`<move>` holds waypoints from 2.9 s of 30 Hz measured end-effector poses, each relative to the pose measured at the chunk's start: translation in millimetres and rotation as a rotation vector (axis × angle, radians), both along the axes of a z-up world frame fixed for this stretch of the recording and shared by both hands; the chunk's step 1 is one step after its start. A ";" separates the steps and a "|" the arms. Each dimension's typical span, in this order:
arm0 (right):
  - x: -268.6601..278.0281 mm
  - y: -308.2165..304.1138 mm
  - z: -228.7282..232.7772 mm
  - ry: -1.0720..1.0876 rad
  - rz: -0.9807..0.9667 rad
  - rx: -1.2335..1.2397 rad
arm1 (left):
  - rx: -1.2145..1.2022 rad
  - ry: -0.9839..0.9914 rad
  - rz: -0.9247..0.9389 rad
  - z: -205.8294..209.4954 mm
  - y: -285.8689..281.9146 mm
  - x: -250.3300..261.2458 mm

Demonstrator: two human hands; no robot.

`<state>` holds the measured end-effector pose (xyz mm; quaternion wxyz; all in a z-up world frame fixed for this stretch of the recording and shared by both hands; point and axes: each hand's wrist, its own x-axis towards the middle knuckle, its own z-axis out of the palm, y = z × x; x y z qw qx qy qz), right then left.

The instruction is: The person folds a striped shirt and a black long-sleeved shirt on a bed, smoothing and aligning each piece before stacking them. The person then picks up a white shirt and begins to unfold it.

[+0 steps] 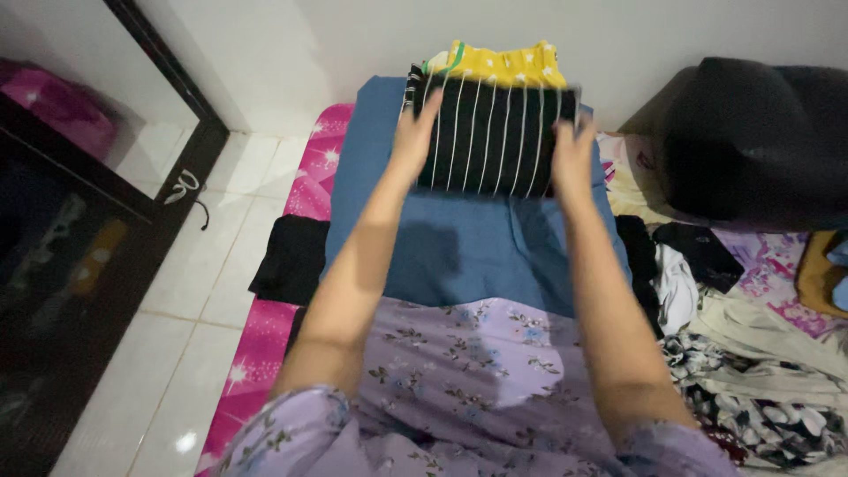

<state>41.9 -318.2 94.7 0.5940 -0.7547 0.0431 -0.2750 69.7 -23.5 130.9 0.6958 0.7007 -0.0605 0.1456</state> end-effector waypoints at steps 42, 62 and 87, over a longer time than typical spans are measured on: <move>134.2 49.6 50.5 0.157 0.023 -1.051 | 1.244 -0.397 0.212 10.5 -73.2 136.9; 41.9 -4.1 -48.2 0.138 -0.020 -0.627 | 0.641 0.000 0.171 -62.3 -15.0 67.2; -125.6 -52.9 -108.7 0.350 0.080 -0.966 | 0.991 -0.079 -0.069 -172.6 -210.2 -138.1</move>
